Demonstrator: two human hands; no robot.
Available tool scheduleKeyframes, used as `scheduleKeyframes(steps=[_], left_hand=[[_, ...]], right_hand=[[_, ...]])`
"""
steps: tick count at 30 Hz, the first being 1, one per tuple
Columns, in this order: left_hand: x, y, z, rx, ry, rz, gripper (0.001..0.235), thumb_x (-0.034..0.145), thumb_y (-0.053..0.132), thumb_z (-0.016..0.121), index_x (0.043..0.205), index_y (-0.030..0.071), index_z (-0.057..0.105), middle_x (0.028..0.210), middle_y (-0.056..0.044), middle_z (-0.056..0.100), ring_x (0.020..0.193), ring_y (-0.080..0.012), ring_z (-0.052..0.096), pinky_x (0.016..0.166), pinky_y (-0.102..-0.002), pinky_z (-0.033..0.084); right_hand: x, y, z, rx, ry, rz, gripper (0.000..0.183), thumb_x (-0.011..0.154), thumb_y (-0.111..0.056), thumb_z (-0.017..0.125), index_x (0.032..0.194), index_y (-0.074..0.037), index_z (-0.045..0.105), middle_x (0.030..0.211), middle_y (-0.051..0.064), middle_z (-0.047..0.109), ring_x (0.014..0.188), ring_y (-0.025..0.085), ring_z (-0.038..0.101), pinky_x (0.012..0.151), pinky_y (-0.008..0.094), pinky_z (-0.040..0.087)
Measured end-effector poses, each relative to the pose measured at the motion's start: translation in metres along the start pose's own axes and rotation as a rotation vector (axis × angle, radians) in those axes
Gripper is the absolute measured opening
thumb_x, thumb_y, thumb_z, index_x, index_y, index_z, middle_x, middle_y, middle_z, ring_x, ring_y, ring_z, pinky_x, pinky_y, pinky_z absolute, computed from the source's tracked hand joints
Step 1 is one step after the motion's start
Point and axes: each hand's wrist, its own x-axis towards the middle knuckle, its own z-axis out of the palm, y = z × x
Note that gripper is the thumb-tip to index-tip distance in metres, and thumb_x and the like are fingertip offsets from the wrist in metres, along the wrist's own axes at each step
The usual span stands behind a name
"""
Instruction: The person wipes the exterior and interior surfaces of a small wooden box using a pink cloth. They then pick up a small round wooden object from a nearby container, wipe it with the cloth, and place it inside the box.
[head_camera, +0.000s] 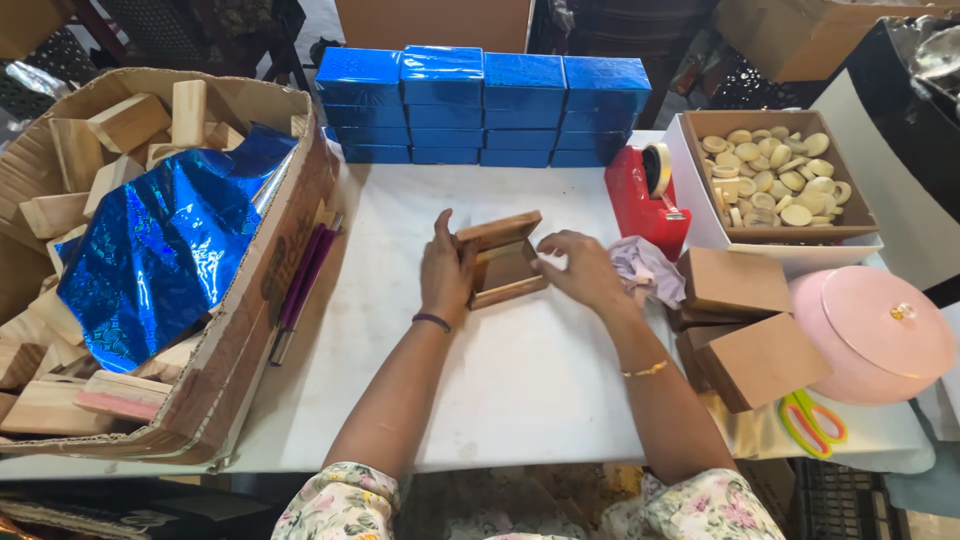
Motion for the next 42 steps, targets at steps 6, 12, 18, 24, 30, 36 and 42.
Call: scheduleKeyframes(steps=[6, 12, 18, 24, 30, 36, 42], left_hand=[[0.004, -0.008, 0.001, 0.107, -0.061, -0.088, 0.05, 0.106, 0.036, 0.05, 0.149, 0.015, 0.035, 0.077, -0.017, 0.07, 0.071, -0.0391, 0.07, 0.059, -0.049, 0.051], [0.02, -0.056, 0.032, 0.136, -0.083, 0.024, 0.033, 0.11, 0.04, 0.051, 0.131, 0.015, 0.049, 0.08, -0.015, 0.072, 0.075, -0.0392, 0.07, 0.063, -0.049, 0.051], [0.028, -0.032, 0.021, 0.278, -0.123, 0.148, 0.06, 0.096, 0.033, 0.067, 0.144, 0.007, 0.042, 0.125, -0.032, 0.056, 0.107, -0.0513, 0.061, 0.083, -0.057, 0.051], [0.02, 0.123, -0.009, 0.226, 0.144, 0.502, 0.079, 0.086, 0.014, 0.074, 0.155, 0.009, 0.037, 0.159, -0.022, 0.031, 0.137, -0.046, 0.047, 0.111, -0.053, 0.04], [0.02, 0.207, 0.072, -0.001, -0.271, 0.806, 0.035, 0.095, 0.018, 0.066, 0.129, 0.01, 0.063, 0.126, -0.011, 0.067, 0.122, -0.0306, 0.059, 0.106, -0.045, 0.042], [0.058, 0.221, 0.213, -0.032, -0.458, 0.825, 0.026, 0.098, 0.018, 0.06, 0.122, 0.013, 0.066, 0.106, -0.01, 0.07, 0.106, -0.0313, 0.064, 0.094, -0.046, 0.047], [0.096, 0.227, 0.333, 0.074, -0.386, 0.739, 0.031, 0.09, 0.013, 0.059, 0.12, 0.02, 0.066, 0.107, -0.008, 0.073, 0.104, -0.0312, 0.069, 0.095, -0.048, 0.048]], right_hand=[[0.0, 0.032, 0.022, 0.43, -0.153, 0.018, 0.018, 0.083, -0.02, 0.084, 0.087, -0.004, 0.076, 0.087, 0.004, 0.07, 0.078, 0.013, 0.062, 0.071, 0.029, 0.05], [0.0, 0.037, 0.014, 0.607, -0.458, 0.11, 0.018, 0.073, -0.016, 0.089, 0.078, -0.003, 0.076, 0.067, -0.004, 0.065, 0.063, 0.004, 0.055, 0.056, 0.022, 0.042], [-0.003, 0.06, 0.032, 0.709, -0.435, 0.098, 0.014, 0.075, -0.014, 0.086, 0.079, -0.003, 0.077, 0.066, -0.004, 0.065, 0.06, 0.002, 0.053, 0.053, 0.022, 0.04], [0.015, 0.099, 0.063, 0.982, -0.081, 0.248, 0.031, 0.095, -0.025, 0.075, 0.073, -0.004, 0.071, 0.066, -0.002, 0.062, 0.056, 0.004, 0.048, 0.05, 0.022, 0.036], [0.02, 0.142, 0.108, 0.893, 0.133, -0.059, 0.025, 0.105, -0.025, 0.066, 0.089, -0.007, 0.069, 0.082, -0.005, 0.068, 0.076, 0.001, 0.057, 0.065, 0.022, 0.049], [0.005, 0.115, 0.092, 1.04, -0.098, 0.144, 0.037, 0.101, -0.023, 0.072, 0.071, -0.006, 0.06, 0.064, -0.006, 0.055, 0.059, 0.003, 0.044, 0.053, 0.025, 0.039], [0.011, 0.045, 0.024, 0.679, -0.046, 0.282, 0.032, 0.094, -0.027, 0.072, 0.071, -0.006, 0.066, 0.055, -0.004, 0.053, 0.053, 0.003, 0.044, 0.048, 0.027, 0.039]])
